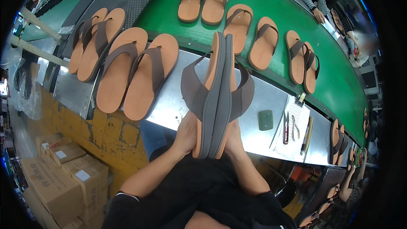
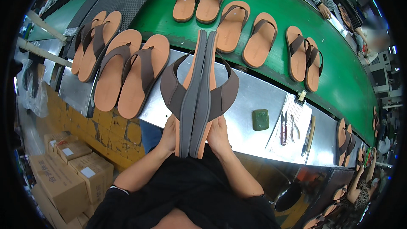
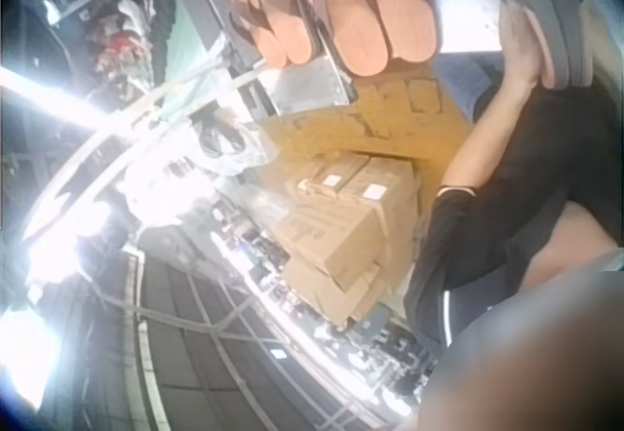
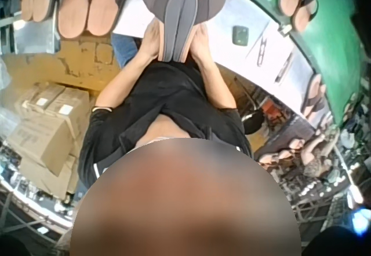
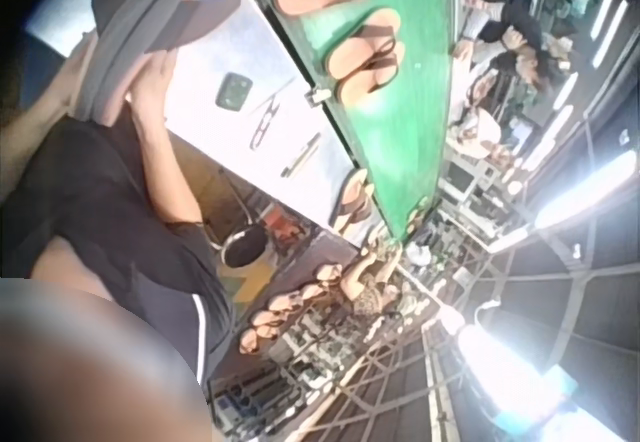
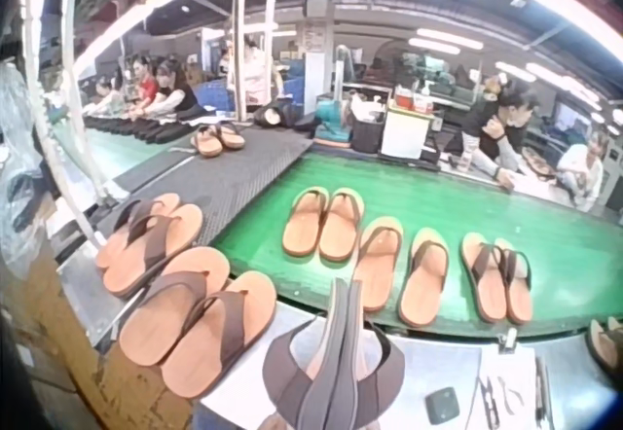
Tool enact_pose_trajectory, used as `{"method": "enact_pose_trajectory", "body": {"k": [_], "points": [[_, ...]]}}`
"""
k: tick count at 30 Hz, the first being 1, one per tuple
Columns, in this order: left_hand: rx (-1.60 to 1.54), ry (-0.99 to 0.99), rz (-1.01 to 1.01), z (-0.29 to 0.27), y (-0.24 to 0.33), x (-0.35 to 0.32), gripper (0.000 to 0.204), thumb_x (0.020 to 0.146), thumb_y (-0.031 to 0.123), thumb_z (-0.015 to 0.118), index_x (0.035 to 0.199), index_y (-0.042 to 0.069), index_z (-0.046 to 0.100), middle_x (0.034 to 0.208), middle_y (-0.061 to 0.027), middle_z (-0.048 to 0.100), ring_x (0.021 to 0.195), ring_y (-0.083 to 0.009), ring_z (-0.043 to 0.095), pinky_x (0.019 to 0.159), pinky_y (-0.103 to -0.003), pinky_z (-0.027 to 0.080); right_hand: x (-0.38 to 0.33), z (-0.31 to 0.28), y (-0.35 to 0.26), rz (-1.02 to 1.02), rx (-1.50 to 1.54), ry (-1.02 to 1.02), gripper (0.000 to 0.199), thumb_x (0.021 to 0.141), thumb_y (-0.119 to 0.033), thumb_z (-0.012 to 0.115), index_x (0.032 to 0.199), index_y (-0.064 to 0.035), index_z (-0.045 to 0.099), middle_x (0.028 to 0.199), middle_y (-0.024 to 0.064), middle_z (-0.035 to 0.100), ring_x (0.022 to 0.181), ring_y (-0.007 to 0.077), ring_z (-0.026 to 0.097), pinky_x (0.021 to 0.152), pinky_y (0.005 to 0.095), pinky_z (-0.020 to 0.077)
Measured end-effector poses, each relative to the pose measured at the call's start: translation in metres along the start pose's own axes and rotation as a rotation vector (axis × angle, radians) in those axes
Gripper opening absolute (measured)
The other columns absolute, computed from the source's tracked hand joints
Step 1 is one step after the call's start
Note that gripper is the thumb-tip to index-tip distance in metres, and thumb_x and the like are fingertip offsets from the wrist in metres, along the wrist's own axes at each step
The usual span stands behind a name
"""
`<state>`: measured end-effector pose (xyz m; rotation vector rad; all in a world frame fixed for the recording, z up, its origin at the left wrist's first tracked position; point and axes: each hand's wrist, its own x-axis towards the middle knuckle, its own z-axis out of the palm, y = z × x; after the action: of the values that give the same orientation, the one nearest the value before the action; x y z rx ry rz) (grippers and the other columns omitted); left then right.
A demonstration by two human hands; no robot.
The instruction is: The person rubs the straps and edges of brown flip-flops with a small green block, then inspects the soles and straps. They handle multiple pairs one at a time, turning them over and placing them on a green conveyor belt.
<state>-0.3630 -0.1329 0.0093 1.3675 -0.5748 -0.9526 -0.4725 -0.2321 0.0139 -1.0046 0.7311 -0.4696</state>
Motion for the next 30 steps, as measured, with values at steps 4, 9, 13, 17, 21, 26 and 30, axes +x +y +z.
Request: {"method": "enact_pose_trajectory", "body": {"k": [4, 9, 13, 17, 21, 26, 30], "points": [[-0.054, -0.022, -0.071, -0.003, 0.001, -0.001, 0.035, 0.107, 0.019, 0.044, 0.133, -0.003, 0.05, 0.121, -0.0108, 0.061, 0.11, -0.0166, 0.058, 0.096, -0.03, 0.047, 0.003, -0.003, 0.007, -0.008, 0.026, -0.021, 0.039, 0.11, -0.03, 0.033, 0.13, -0.0008, 0.049, 0.118, 0.009, 0.062, 0.105, 0.0146, 0.061, 0.09, 0.0303, 0.0498], [-0.119, -0.037, 0.049, -0.003, 0.005, -0.001, 0.031, 0.102, 0.015, 0.054, 0.127, -0.002, 0.054, 0.117, -0.0092, 0.062, 0.107, -0.0161, 0.059, 0.092, -0.03, 0.048, 0.003, -0.005, 0.009, -0.091, -0.05, -0.028, 0.044, 0.109, -0.033, 0.037, 0.136, 0.0008, 0.046, 0.124, 0.0104, 0.06, 0.112, 0.016, 0.057, 0.096, 0.0315, 0.0467], [-0.11, -0.054, 0.083, -0.008, 0.004, 0.0, 0.028, 0.098, 0.014, 0.058, 0.121, -0.001, 0.058, 0.112, -0.008, 0.063, 0.104, -0.0158, 0.059, 0.09, -0.03, 0.048, 0.002, -0.004, 0.006, -0.132, -0.106, -0.032, 0.043, 0.109, -0.032, 0.038, 0.135, 0.0014, 0.046, 0.123, 0.0098, 0.059, 0.112, 0.0151, 0.056, 0.096, 0.0314, 0.0465], [-0.082, -0.078, 0.09, -0.012, 0.001, -0.001, 0.027, 0.099, 0.015, 0.058, 0.12, -0.001, 0.058, 0.111, -0.0083, 0.064, 0.103, -0.0162, 0.059, 0.088, -0.031, 0.048, -0.001, -0.002, 0.003, -0.186, -0.138, -0.014, 0.04, 0.109, -0.03, 0.04, 0.132, 0.0017, 0.048, 0.12, 0.0088, 0.06, 0.11, 0.0143, 0.056, 0.096, 0.0309, 0.0459], [-0.005, -0.088, 0.186, -0.011, 0.001, -0.001, 0.028, 0.1, 0.017, 0.056, 0.121, -0.001, 0.057, 0.114, -0.0087, 0.063, 0.104, -0.0158, 0.059, 0.088, -0.03, 0.048, -0.004, 0.0, 0.001, -0.165, -0.111, -0.002, 0.037, 0.108, -0.027, 0.042, 0.131, 0.0019, 0.049, 0.118, 0.0076, 0.061, 0.109, 0.0133, 0.056, 0.095, 0.03, 0.0459], [-0.111, 0.006, 0.059, -0.018, 0.006, -0.004, 0.037, 0.107, 0.025, 0.042, 0.13, -0.003, 0.051, 0.12, -0.009, 0.061, 0.11, -0.0166, 0.057, 0.095, -0.03, 0.046, -0.002, 0.002, 0.0, -0.242, -0.066, 0.001, 0.034, 0.108, -0.024, 0.042, 0.129, 0.0017, 0.051, 0.118, 0.0077, 0.061, 0.107, 0.013, 0.057, 0.094, 0.0285, 0.0455], [-0.281, 0.178, 0.095, -0.05, 0.017, -0.006, 0.041, 0.108, 0.025, 0.039, 0.138, -0.003, 0.046, 0.132, -0.0104, 0.056, 0.118, -0.0168, 0.055, 0.104, -0.033, 0.041, 0.007, -0.001, -0.009, -0.272, -0.268, 0.169, 0.034, 0.106, -0.024, 0.047, 0.126, 0.0024, 0.056, 0.116, 0.0114, 0.06, 0.098, 0.0144, 0.061, 0.085, 0.0314, 0.0491]]}}
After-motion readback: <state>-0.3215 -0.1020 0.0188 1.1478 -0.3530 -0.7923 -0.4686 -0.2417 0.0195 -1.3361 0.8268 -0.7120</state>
